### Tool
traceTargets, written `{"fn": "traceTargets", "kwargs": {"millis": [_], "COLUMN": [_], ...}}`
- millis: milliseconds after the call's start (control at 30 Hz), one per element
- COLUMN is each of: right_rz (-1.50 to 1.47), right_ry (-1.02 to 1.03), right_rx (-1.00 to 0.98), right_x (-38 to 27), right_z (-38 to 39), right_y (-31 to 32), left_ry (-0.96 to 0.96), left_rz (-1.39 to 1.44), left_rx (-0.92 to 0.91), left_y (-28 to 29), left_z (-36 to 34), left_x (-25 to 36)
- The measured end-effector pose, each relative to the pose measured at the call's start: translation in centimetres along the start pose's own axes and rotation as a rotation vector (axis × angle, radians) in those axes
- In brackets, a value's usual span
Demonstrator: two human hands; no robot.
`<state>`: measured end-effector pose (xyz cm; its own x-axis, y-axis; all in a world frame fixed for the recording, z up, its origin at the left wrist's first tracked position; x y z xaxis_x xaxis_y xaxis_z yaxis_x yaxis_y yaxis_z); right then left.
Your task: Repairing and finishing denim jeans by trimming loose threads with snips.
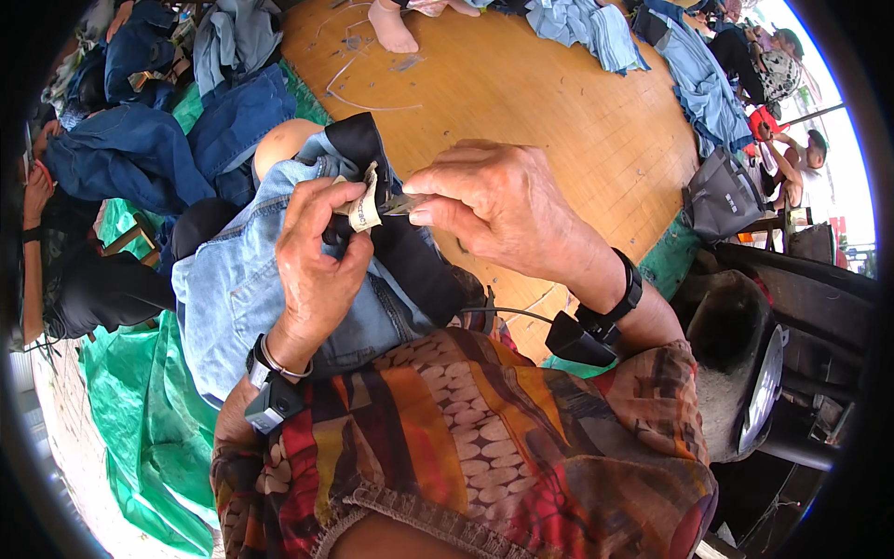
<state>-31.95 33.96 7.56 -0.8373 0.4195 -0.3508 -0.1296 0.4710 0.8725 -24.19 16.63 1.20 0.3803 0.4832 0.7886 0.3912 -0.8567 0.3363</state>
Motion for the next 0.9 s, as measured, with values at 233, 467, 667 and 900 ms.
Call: {"fn": "traceTargets", "kwargs": {"millis": [233, 467, 667, 900], "right_rz": [-0.112, -0.066, -0.587, -0.906], "right_ry": [-0.017, -0.049, -0.380, -0.280], "right_rx": [-0.024, -0.039, 0.076, -0.007], "right_x": [0.4, 0.2, 0.8, 0.2], "right_z": [0.2, 0.2, 1.2, 2.3], "right_y": [-0.1, -0.2, -1.3, -4.1], "left_ry": [0.016, 0.010, 0.017, 0.498], "left_rz": [0.016, 0.028, 0.067, 0.847], "left_rx": [-0.006, 0.003, 0.048, 0.068], "left_y": [-0.1, 0.0, 0.6, 3.3], "left_z": [0.1, 0.1, 0.2, -0.5], "left_x": [0.1, -0.2, -0.1, -1.0]}}
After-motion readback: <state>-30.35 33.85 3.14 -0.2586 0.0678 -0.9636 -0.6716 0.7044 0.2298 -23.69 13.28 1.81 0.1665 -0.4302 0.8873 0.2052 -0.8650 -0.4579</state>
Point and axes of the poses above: each hand's wrist, its own z-axis away from the middle knuckle, its own y-axis out of the back of the hand, x = y × z, the point moved 2 cm from there along -z, towards the middle knuckle, and after that the axes turned 9 degrees about z, right-handed, at the moved point
